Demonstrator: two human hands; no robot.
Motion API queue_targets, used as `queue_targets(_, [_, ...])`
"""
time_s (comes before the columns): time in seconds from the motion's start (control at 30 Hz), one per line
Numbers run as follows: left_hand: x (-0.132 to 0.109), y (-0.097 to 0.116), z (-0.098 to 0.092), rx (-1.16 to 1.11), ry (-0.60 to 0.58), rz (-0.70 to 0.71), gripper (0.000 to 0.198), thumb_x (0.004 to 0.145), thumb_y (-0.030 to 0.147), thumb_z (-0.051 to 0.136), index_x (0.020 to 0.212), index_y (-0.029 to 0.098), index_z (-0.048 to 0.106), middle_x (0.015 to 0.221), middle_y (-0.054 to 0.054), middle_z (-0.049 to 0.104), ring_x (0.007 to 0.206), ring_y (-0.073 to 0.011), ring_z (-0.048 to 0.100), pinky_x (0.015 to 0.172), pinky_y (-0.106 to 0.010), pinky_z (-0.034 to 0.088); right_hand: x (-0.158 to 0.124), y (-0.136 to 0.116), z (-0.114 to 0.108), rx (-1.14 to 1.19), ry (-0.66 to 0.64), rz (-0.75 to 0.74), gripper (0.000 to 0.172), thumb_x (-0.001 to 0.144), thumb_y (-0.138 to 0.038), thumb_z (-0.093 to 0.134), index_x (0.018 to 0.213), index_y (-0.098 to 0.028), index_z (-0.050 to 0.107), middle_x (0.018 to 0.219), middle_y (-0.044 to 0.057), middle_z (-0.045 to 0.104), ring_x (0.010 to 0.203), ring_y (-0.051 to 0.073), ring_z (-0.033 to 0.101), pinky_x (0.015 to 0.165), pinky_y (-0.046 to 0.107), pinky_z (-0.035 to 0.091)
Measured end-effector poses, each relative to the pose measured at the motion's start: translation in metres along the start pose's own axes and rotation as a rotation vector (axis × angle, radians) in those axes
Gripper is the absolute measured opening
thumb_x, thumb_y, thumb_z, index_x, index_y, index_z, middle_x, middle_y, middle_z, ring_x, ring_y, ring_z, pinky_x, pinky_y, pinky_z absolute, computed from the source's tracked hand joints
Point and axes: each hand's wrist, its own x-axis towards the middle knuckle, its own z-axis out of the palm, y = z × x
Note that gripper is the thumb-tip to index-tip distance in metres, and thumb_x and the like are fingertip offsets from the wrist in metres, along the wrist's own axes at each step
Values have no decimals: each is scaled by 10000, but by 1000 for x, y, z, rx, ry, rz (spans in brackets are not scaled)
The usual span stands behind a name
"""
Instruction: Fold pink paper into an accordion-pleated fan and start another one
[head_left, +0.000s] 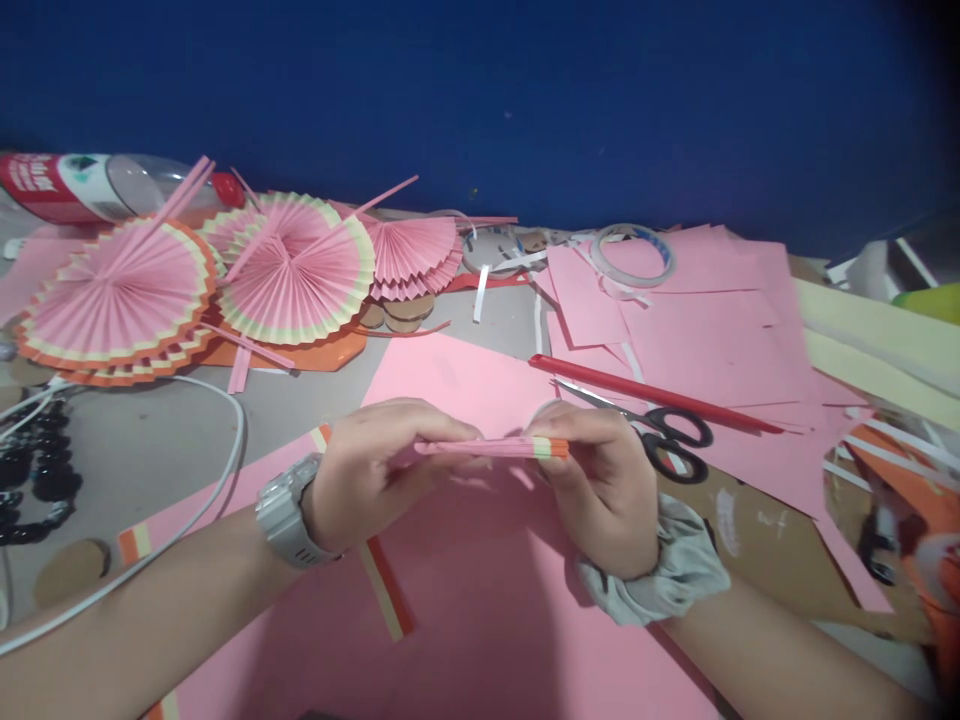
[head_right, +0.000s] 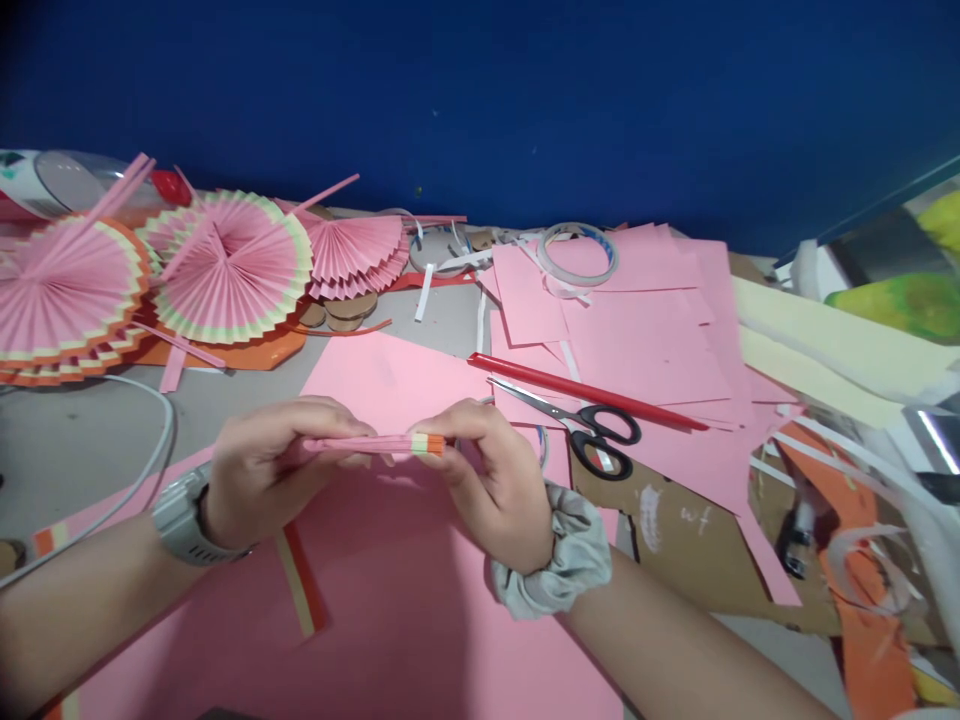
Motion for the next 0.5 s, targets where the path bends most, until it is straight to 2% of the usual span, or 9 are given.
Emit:
queue_targets(0.07, [-1,-1,0,31,8,-7,156,816,121,590,926,222,632,794,-16,696,698,-137,631,655,-269,500,0,0,0,-13,-5,2,159,870,-174,519,1007,-245,556,792,12,578,704,145,549,634,319,440])
queue_targets(0.2, [-2,-1,-1,82,44,71,168,814,145,605,965,215,631,829,-14,706,700,-123,638,651,-235,508,-1,1,0,-8,29,-21,158,872,-185,516,1012,-249,555,791,14,583,710,152,561,637,329,452])
queue_targets(0.37, [-3,0,1,219,102,-45,172,804,178,627,974,204,637,852,-10,704,725,-117,644,664,-200,511,-3,3,0,-18,93,6,158,870,-205,519,1016,-261,544,837,27,589,756,170,579,681,366,474])
queue_targets(0.5, [-4,0,2,197,108,-26,147,811,146,616,940,209,649,844,1,703,703,-98,635,665,-186,499,-5,2,0,-25,88,41,182,868,-194,523,1031,-269,553,868,30,586,789,175,581,707,370,476])
